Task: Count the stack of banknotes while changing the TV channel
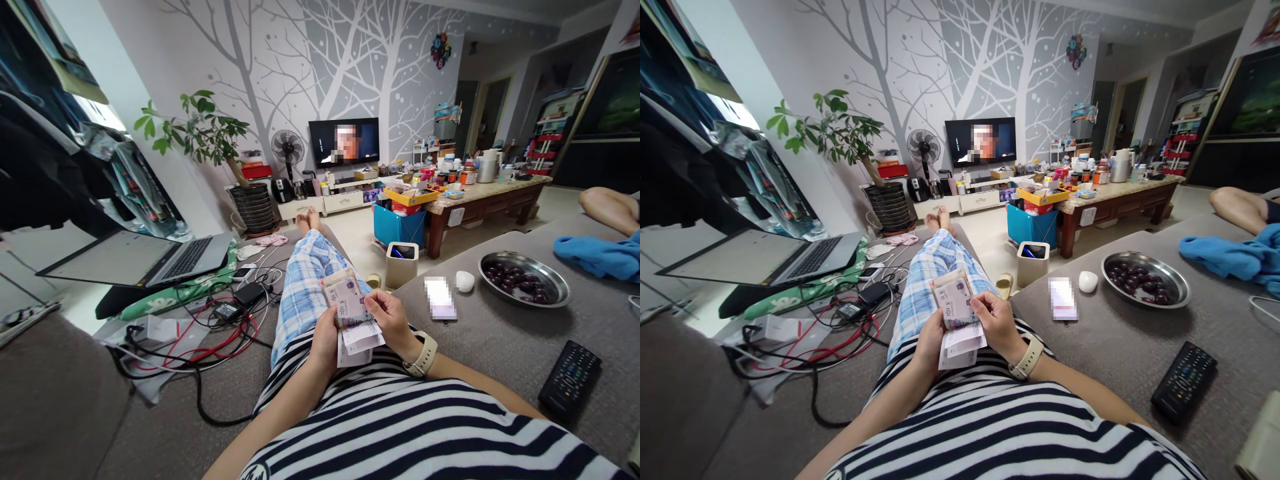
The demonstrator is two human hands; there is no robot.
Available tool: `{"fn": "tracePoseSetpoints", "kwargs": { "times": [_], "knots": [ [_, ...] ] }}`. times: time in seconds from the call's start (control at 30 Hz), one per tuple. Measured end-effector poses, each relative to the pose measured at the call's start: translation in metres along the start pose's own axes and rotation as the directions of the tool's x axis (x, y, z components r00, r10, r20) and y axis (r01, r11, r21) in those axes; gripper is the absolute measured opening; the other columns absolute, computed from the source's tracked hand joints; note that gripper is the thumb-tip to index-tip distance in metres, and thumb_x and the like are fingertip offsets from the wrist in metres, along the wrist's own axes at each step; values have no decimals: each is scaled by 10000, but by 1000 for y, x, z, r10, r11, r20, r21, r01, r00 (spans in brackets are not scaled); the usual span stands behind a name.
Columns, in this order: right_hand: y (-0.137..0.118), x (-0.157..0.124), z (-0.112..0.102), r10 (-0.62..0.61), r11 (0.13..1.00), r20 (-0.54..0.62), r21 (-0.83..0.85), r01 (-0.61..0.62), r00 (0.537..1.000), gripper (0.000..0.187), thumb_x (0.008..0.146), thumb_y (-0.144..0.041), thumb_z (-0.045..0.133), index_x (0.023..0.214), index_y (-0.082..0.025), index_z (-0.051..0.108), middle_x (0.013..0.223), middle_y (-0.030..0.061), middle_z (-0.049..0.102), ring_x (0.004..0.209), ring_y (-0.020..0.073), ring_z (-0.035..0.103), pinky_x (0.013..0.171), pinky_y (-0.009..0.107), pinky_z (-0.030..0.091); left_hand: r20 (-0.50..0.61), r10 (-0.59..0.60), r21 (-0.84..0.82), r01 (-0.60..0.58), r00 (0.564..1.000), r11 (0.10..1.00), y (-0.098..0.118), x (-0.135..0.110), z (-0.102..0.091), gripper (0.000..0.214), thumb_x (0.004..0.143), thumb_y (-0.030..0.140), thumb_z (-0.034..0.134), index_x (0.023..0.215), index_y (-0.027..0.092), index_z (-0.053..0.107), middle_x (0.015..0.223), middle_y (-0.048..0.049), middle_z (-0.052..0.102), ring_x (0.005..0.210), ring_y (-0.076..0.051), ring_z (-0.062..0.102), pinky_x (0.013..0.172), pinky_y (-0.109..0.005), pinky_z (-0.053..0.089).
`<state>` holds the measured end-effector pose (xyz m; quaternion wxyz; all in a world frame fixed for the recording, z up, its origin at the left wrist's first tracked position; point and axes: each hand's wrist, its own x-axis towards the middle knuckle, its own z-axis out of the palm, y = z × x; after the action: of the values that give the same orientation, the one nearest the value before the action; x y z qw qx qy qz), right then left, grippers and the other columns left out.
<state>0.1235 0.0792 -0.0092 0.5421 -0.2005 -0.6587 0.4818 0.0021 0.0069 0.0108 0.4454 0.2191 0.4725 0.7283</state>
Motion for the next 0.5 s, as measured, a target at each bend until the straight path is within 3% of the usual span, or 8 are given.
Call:
{"fn": "tracePoseSetpoints", "kwargs": {
  "times": [0.2,0.43,0.5],
  "knots": [
    [-5,-1,-1,-19,1000,8,-20,19,1000,487,932,-640,605,693,-215,606,635,-8,533,614,159,463,609,298,381,-12,9,8,-8,1000,1000,-1,1,-2,308,664,376,774,844,127,745,884,-93,807,963,-304,753,849,-352,591],
    [0,-2,0,1,998,54,56,-4,999,536,995,-640,519,674,-221,611,594,9,593,568,163,486,631,317,419,-56,-61,-87,56,997,995,-4,3,1,205,774,308,741,877,131,746,842,-107,802,958,-310,776,908,-406,608],
    [4,-2,0,17,998,11,64,-18,1000,499,984,-628,548,696,-224,601,580,-6,574,569,160,497,638,311,426,-67,-50,-90,43,997,995,-3,1,3,195,780,266,746,913,125,754,839,-112,804,950,-318,782,922,-422,607]
  ]
}}
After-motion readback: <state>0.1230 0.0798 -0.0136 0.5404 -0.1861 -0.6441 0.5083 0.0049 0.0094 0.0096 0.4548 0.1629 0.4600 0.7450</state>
